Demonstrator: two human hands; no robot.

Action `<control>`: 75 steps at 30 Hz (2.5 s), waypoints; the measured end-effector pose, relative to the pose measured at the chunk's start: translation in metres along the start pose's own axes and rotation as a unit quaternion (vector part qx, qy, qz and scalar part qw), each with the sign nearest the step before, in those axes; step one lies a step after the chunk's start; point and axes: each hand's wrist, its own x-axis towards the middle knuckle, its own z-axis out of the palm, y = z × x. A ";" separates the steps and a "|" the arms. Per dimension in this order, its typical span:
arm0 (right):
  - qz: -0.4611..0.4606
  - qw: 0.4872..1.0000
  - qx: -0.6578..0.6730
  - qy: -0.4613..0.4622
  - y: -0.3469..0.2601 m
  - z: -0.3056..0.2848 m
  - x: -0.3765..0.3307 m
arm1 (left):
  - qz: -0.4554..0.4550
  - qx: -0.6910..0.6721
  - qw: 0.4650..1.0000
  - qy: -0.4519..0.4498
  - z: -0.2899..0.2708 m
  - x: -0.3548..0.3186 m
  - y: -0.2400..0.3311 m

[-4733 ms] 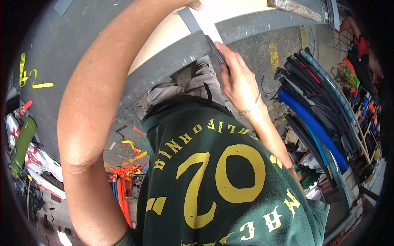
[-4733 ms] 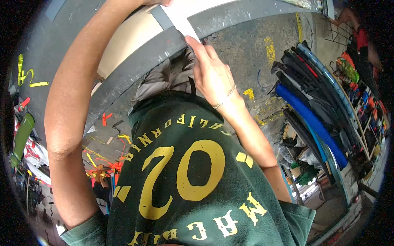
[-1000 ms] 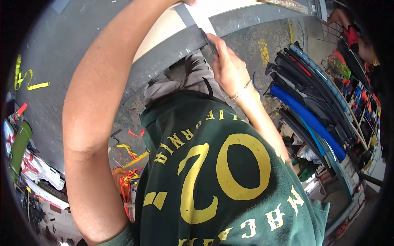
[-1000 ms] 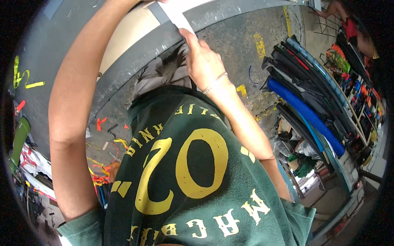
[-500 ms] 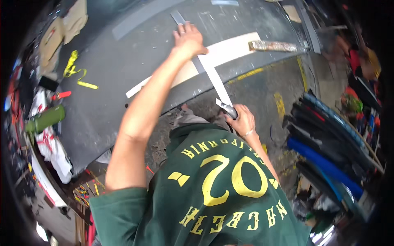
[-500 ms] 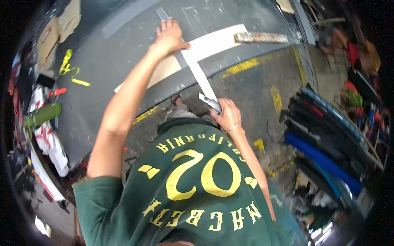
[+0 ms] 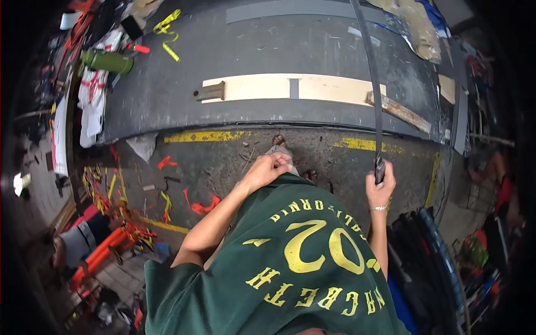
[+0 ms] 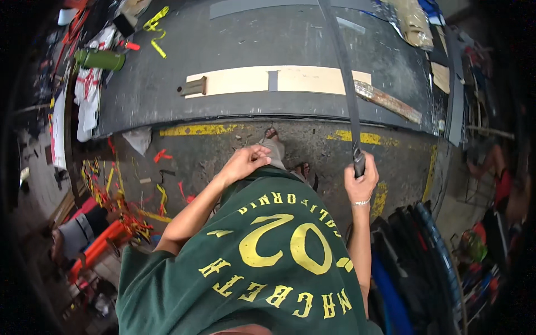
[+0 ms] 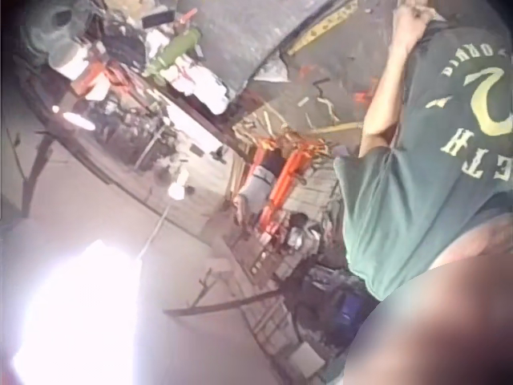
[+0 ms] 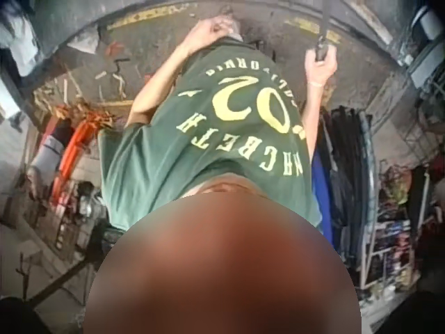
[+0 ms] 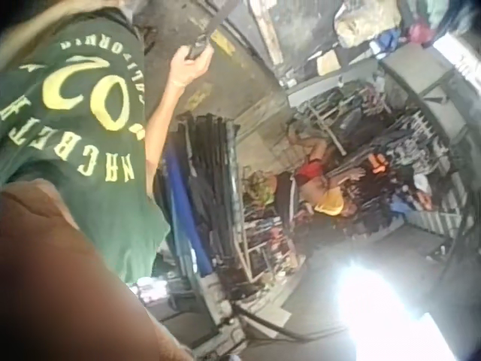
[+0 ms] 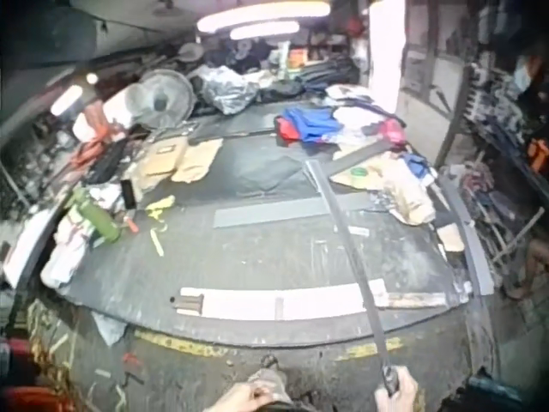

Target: Measuring and cutting strips of material using a metal ruler and a utility knife on a workbench.

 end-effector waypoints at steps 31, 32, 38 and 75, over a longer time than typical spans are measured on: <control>-0.384 0.770 -0.133 -0.492 -0.077 0.184 0.265 | -0.135 0.406 0.749 0.505 -0.136 0.086 0.023; -0.382 0.774 -0.133 -0.487 -0.079 0.184 0.264 | -0.143 0.381 0.765 0.500 -0.136 0.084 0.026; -0.377 0.761 -0.147 -0.507 -0.077 0.182 0.271 | -0.132 0.346 0.753 0.544 -0.109 0.091 0.027; -0.336 0.796 -0.153 -0.479 -0.032 0.122 0.310 | -0.150 0.258 0.781 0.548 -0.055 0.130 0.086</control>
